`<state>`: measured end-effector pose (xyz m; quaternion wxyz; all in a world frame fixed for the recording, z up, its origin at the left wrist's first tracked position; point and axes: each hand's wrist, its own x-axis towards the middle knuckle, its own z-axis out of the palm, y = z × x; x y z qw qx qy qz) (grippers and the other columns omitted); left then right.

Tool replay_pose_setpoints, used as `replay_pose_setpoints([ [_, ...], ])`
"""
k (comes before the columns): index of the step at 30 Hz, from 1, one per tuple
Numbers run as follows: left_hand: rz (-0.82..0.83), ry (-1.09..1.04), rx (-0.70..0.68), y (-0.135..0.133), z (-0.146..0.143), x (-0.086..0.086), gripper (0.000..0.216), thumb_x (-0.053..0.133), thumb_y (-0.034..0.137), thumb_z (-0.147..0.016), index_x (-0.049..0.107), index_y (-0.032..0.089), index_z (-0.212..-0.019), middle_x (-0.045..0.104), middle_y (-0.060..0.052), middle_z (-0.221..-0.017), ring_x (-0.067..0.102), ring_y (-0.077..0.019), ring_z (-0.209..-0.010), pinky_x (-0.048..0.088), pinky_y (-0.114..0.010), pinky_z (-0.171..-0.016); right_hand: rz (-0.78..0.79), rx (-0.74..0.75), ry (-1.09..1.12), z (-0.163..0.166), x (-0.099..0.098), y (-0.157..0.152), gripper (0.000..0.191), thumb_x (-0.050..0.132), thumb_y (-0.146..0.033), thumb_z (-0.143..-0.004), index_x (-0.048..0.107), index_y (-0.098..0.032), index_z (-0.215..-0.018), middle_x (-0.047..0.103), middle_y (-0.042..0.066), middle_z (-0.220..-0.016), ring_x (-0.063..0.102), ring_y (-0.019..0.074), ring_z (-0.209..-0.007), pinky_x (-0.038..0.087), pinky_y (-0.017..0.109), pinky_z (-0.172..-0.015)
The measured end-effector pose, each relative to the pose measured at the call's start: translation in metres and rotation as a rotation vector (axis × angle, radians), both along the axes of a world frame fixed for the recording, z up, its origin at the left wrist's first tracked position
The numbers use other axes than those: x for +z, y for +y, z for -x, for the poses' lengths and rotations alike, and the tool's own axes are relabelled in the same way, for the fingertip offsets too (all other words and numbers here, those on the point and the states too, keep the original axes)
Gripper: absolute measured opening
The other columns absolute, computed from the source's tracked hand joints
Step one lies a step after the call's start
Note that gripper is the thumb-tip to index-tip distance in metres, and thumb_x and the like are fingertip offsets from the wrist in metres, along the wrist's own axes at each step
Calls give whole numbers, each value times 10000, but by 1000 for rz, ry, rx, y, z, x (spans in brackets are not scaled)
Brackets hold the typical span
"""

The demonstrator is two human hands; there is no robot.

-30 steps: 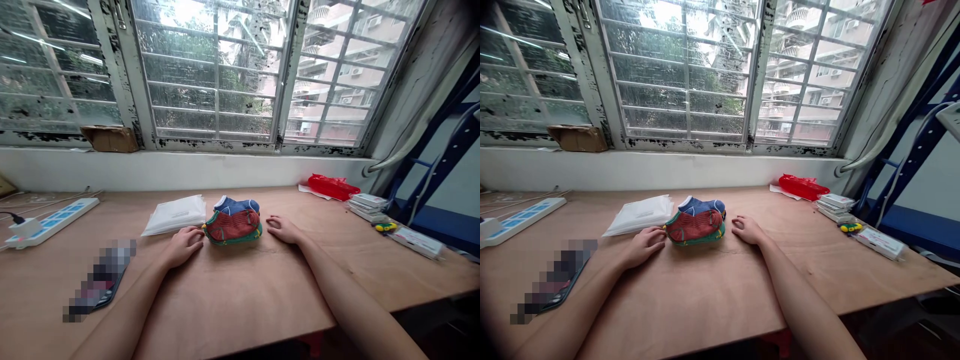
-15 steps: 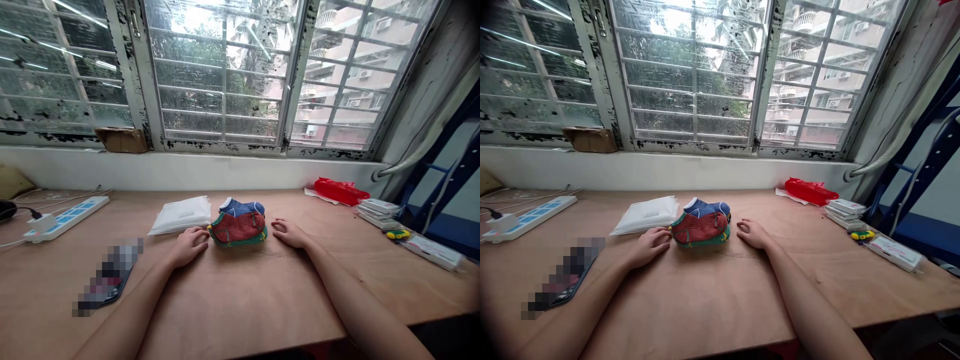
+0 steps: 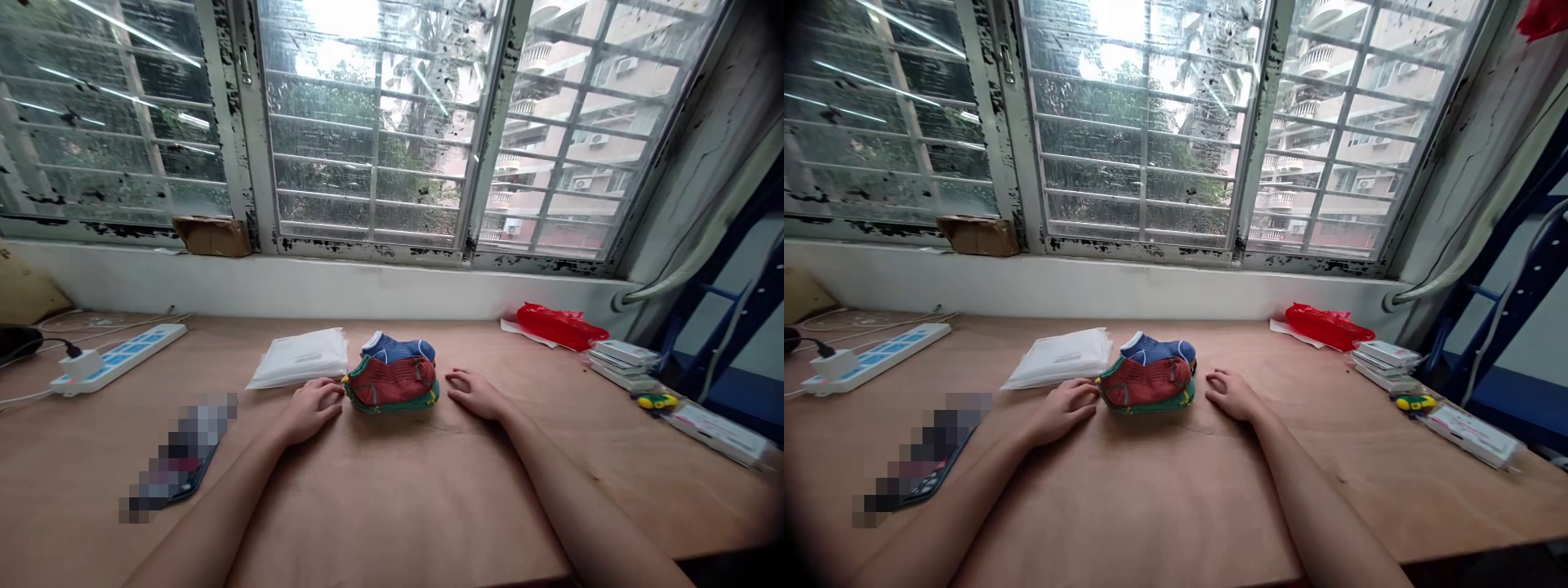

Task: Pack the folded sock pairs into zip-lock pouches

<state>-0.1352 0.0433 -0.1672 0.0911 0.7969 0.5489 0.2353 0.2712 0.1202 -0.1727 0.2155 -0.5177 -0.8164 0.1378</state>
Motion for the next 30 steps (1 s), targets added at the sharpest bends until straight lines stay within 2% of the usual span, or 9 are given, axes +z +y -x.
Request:
replay_pose_setpoints([
  [4, 0, -9, 5, 0, 0, 1, 355, 534, 411, -857, 670, 250, -1142, 585, -78, -1280, 526, -267, -1188, 415, -390, -1021, -72, -23, 38, 5, 7, -6, 455, 616, -313, -798, 628, -177, -1232, 573, 126, -1323, 526, 272, -1222, 393, 414, -1058],
  [8, -5, -7, 4, -1, -1, 1, 348, 526, 415, -866, 674, 255, -1137, 585, -78, -1282, 518, -267, -1199, 413, -390, -1021, -450, -21, 169, 20, 28, -25, 319, 562, -233, -828, 627, -207, -1139, 639, 99, -1158, 553, 260, -1121, 421, 417, -1001],
  [10, -12, -13, 4, -1, -1, 1, 341, 524, 418, -867, 676, 260, -1129, 594, -74, -1268, 523, -264, -1191, 420, -385, -1012, -600, 123, 132, 33, 40, -39, 273, 561, -255, -855, 619, -219, -1119, 642, 95, -1144, 548, 262, -1104, 417, 424, -987],
  [13, -21, -17, 0, -2, -1, 1, 334, 526, 420, -868, 680, 263, -1119, 604, -72, -1247, 534, -257, -1173, 423, -380, -1008, -687, 389, -44, 60, 50, -56, 298, 574, -271, -861, 599, -232, -1155, 626, 86, -1199, 525, 269, -1130, 400, 434, -986],
  [17, -28, -8, 1, -1, -1, 0, 324, 531, 399, -867, 680, 259, -1118, 601, -74, -1247, 535, -257, -1169, 418, -382, -1013, -724, 447, -190, 90, 51, -62, 342, 576, -207, -833, 586, -224, -1175, 611, 91, -1213, 498, 286, -1139, 390, 455, -985],
  [22, -14, -5, 10, -2, -3, 2, 316, 536, 371, -858, 677, 250, -1113, 613, -73, -1228, 532, -267, -1175, 422, -391, -1011, -642, 434, -319, 106, 56, -59, 453, 626, -155, -738, 581, -221, -1184, 585, 99, -1242, 490, 298, -1132, 392, 455, -973],
  [27, 13, 0, 56, -5, -4, 5, 333, 550, 388, -845, 672, 262, -1128, 598, -71, -1274, 523, -290, -1202, 412, -438, -1019, -571, 483, -390, 119, 66, -60, 442, 627, -171, -720, 591, -219, -1158, 627, 97, -1154, 516, 285, -1095, 382, 436, -951],
  [30, 6, -15, 43, -3, -2, 2, 310, 565, 372, -835, 674, 256, -1101, 608, -74, -1260, 529, -297, -1196, 413, -451, -1021, -562, 458, -420, 125, 66, -57, 370, 622, -183, -734, 606, -199, -1103, 648, 104, -1104, 532, 284, -1054, 396, 422, -901],
])
